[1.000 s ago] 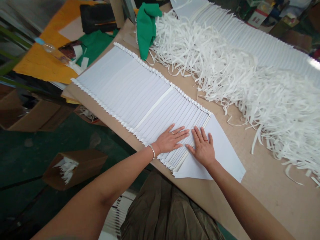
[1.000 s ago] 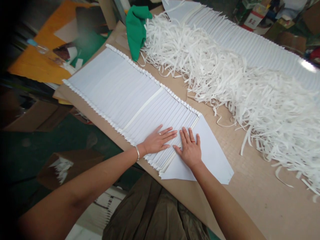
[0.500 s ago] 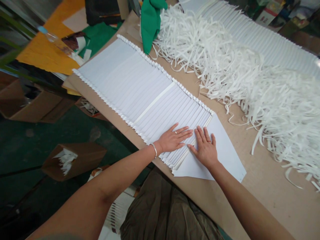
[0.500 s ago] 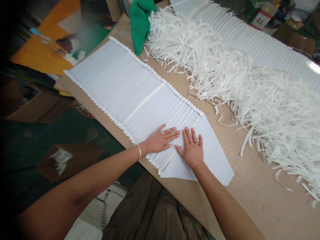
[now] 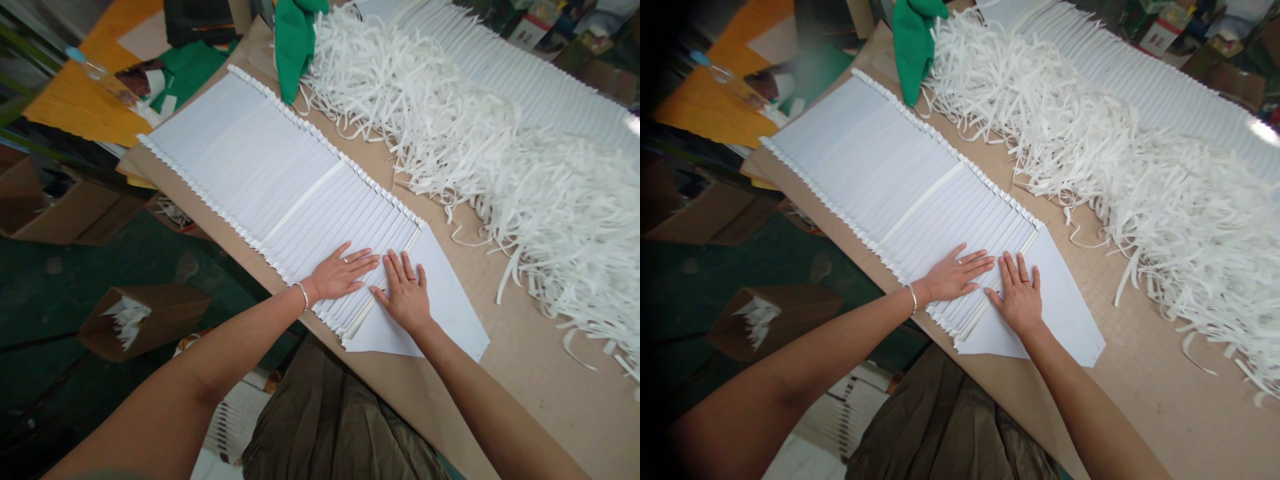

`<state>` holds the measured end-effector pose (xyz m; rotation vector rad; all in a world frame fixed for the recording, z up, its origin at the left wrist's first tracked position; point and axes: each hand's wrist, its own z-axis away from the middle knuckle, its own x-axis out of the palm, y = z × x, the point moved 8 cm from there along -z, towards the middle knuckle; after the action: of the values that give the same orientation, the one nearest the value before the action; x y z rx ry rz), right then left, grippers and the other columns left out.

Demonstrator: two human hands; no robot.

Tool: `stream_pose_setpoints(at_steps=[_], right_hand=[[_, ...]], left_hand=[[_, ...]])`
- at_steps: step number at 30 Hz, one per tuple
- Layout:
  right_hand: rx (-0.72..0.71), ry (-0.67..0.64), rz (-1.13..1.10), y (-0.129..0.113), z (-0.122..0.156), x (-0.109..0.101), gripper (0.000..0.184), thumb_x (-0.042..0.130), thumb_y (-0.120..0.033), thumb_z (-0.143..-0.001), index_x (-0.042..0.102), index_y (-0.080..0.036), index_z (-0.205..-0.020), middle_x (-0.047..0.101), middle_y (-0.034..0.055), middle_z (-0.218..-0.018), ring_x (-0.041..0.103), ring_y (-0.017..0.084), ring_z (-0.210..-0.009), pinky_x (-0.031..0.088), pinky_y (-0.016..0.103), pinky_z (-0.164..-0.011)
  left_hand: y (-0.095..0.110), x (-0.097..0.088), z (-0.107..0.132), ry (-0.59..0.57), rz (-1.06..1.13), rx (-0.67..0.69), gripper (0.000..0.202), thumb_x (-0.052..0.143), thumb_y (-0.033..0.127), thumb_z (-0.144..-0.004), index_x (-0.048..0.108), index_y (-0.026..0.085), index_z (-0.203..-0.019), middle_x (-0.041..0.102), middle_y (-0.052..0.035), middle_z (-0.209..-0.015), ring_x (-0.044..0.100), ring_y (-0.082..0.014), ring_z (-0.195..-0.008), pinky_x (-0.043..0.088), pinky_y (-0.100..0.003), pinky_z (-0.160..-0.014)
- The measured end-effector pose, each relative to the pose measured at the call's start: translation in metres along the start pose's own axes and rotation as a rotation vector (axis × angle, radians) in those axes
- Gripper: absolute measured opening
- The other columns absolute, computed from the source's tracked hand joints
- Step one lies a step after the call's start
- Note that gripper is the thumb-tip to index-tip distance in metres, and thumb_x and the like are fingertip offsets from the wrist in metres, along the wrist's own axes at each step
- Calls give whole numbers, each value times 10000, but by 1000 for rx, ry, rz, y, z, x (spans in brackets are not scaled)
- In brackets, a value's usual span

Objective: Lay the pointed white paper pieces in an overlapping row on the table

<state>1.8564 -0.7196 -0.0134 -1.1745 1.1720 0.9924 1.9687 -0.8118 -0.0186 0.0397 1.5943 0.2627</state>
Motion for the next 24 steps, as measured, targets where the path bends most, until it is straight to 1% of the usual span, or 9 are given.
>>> stream_pose_setpoints(at_steps=[4, 7, 9, 12, 15, 19, 21, 24], right_hand=[[14, 2, 6, 2, 4, 2, 718, 384, -505, -997, 170, -184, -1603, 240, 49, -1643, 94, 278, -1545, 86, 574, -1221], [19, 3, 4, 7, 8, -2, 721, 373, -523, -1000, 170, -184, -1603, 236, 53, -1645, 102, 277, -1544, 101, 565, -1220], [41, 15, 6, 13, 12, -8, 747, 374, -552, -997, 154, -179, -1605, 229, 69, -1647, 98, 278, -1545, 111, 561, -1218], [71, 25, 13, 20, 19, -12, 807, 390, -610, -976, 140, -173, -1607, 225, 88, -1648, 88, 282, -1546, 112, 560, -1217], [49, 1, 8, 20, 23, -8, 830, 403, -638, -960, 155, -180, -1606, 233, 91, -1646, 100, 290, -1544, 116, 560, -1216], [47, -8, 1, 20, 26, -1, 829, 410, -631, -959, 150, -183, -1606, 232, 87, -1647, 108, 293, -1542, 118, 562, -1215], [47, -5, -5, 20, 27, 0, 829, 414, -625, -958, 148, -181, -1606, 232, 91, -1646, 109, 297, -1541, 119, 563, -1213], [45, -4, -10, 22, 28, -1, 811, 412, -597, -964, 153, -174, -1606, 219, 95, -1650, 115, 304, -1540, 124, 562, -1210]], left_hand=[[-1, 0, 0, -3, 2, 1, 604, 364, 434, -1024, 211, 266, -1583, 244, -8, -1649, 156, -189, -1546, 88, -525, -1265], [1, -2, 0, -5, -3, 0, 606, 380, 430, -1019, 216, 270, -1581, 235, 0, -1652, 154, -190, -1546, 98, -530, -1263], [6, -3, -1, 0, -10, -14, 602, 379, 430, -1021, 229, 255, -1577, 210, 1, -1658, 144, -197, -1549, 104, -539, -1260], [19, -1, -3, 8, -20, -20, 588, 362, 430, -1028, 247, 241, -1573, 168, 8, -1666, 121, -198, -1553, 111, -539, -1259], [29, 5, -6, 14, -27, -7, 567, 338, 439, -1034, 258, 268, -1568, 162, 26, -1667, 117, -183, -1553, 105, -521, -1263], [31, 7, -8, 15, -29, -8, 578, 341, 478, -1029, 254, 290, -1569, 175, 30, -1666, 124, -182, -1551, 113, -514, -1265], [32, 5, -9, 14, -25, -5, 588, 344, 490, -1027, 245, 290, -1571, 186, 24, -1665, 134, -188, -1550, 128, -525, -1260], [36, 1, -11, 22, -17, -17, 586, 348, 491, -1026, 240, 305, -1571, 200, 6, -1663, 148, -218, -1548, 140, -569, -1245]])
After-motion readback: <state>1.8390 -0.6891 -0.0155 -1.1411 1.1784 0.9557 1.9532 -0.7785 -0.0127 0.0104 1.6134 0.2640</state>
